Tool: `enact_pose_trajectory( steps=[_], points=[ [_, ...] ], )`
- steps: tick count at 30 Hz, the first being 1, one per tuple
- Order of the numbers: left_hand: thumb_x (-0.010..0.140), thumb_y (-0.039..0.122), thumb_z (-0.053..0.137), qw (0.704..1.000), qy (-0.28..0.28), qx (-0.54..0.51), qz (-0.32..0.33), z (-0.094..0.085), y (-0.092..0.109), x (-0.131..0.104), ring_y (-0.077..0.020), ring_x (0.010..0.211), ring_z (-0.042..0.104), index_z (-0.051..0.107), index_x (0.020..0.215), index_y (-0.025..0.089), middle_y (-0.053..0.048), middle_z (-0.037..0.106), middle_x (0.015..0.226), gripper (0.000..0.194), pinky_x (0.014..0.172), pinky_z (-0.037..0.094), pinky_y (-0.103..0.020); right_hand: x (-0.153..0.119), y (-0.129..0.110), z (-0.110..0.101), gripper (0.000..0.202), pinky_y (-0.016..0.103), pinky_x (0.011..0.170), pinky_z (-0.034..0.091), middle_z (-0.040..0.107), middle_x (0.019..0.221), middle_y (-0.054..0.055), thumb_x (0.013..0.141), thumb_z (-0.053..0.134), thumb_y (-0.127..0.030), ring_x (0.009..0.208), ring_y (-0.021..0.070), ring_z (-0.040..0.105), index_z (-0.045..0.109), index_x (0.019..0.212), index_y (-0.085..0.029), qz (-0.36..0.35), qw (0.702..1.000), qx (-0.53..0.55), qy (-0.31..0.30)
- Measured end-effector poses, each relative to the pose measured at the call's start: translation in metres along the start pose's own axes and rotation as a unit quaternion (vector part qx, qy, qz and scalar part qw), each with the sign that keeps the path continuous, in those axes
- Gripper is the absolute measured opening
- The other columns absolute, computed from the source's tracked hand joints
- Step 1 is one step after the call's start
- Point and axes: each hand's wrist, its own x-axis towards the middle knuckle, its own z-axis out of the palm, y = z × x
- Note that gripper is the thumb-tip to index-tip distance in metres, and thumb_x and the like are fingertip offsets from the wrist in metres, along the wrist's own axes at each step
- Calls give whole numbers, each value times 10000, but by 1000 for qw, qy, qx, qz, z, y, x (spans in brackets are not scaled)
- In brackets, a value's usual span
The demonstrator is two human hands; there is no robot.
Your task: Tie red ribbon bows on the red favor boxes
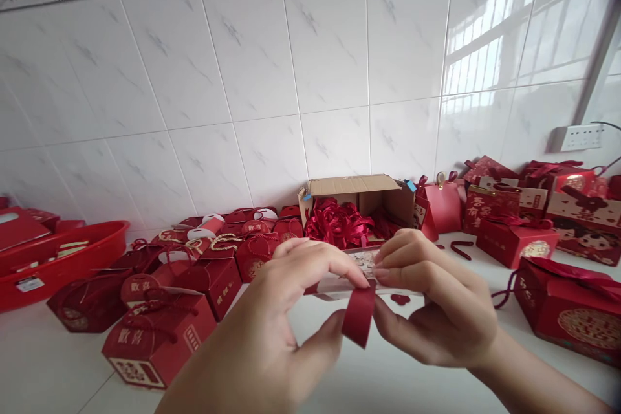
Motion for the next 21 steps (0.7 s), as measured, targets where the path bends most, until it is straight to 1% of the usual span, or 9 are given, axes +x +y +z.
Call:
enact_pose_trajectory(
  steps=[4,7,9,12,15,18,21],
  points=[
    [791,40,621,997,29,-18,67,3,-8,7,-149,974,618,636,884,246,18,693,934,226,871,494,-271,0,-1,0,218,349,502,477,589,681,77,677,651,-5,623,184,559,605,867,-102,-23,1000,-15,10],
    [800,21,623,990,58,-18,130,5,-13,12,-147,942,640,653,853,233,22,718,877,221,915,469,-311,0,-1,-2,211,358,509,489,591,689,74,686,657,-6,635,190,575,607,860,-115,-30,999,-27,1],
    [793,0,626,986,66,-17,155,5,-15,14,-143,892,652,651,856,226,26,725,853,236,923,457,-334,2,-1,-4,218,363,520,511,604,698,80,690,661,6,649,191,586,616,867,-113,-27,999,-20,-3],
    [794,-6,623,984,74,-15,163,5,-15,12,-137,842,650,648,868,215,17,715,843,235,881,468,-334,3,-2,-6,235,360,554,557,631,711,85,721,644,24,649,177,597,635,915,-109,-9,1000,14,-9],
    [797,4,621,984,85,-5,156,6,-14,10,-135,846,629,643,898,205,0,693,859,226,818,487,-299,3,-3,-6,234,356,591,580,647,709,81,744,647,14,631,169,606,646,935,-122,25,998,47,-13],
    [799,-2,614,983,86,8,163,8,-13,9,-128,839,605,629,919,194,-2,680,855,230,806,483,-279,2,-3,-5,295,334,560,566,652,732,85,734,661,6,654,185,616,648,993,-136,50,998,47,-10],
    [795,-18,607,982,85,19,169,10,-12,11,-126,821,583,612,929,185,0,668,846,244,814,470,-283,2,-3,-4,399,317,525,544,651,782,97,731,654,-5,668,190,613,630,1112,-121,41,998,36,-3]
  ],
)
